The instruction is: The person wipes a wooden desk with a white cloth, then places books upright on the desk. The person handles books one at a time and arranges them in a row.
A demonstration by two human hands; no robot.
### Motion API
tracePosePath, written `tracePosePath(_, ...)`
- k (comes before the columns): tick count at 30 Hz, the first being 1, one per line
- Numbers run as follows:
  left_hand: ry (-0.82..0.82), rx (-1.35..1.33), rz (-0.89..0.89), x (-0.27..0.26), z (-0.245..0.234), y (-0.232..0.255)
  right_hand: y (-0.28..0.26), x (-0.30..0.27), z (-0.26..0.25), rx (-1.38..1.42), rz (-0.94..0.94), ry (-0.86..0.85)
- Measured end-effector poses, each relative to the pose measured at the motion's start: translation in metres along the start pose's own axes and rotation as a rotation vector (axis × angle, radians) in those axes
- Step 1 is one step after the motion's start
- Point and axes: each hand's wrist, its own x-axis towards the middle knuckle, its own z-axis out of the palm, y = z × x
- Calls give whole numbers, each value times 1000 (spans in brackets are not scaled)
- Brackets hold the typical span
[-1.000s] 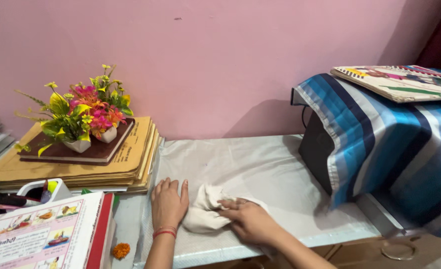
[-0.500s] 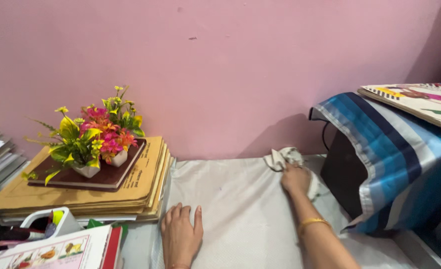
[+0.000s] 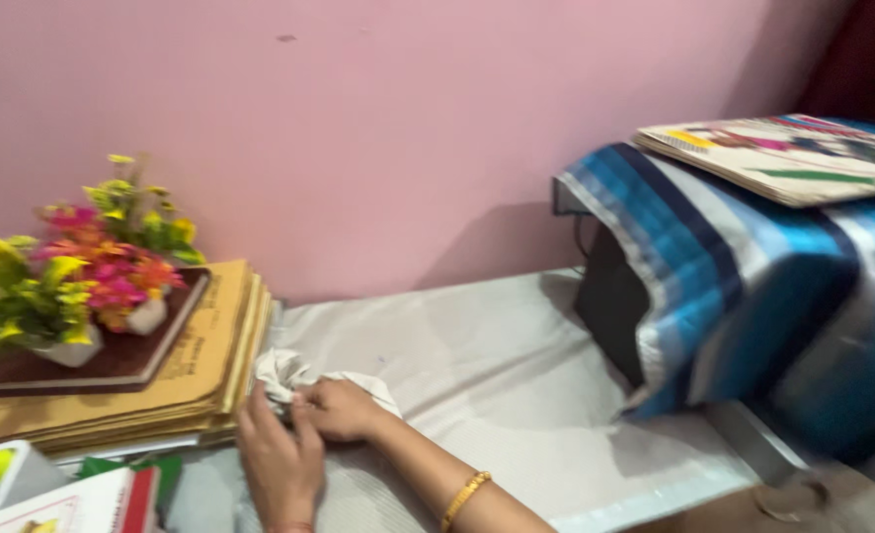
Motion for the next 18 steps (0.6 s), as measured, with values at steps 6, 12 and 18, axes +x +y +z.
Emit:
tracePosePath(6, 27, 5, 39, -6, 3, -14, -49, -131, -49, -73, -102, -36)
tracePosePath(12, -108, 119, 89, -6, 4, -7, -83, -262, -134, 120, 31, -491)
tracePosePath(18, -301, 296, 397, -16, 11, -2, 3, -284, -204, -412, 321, 529)
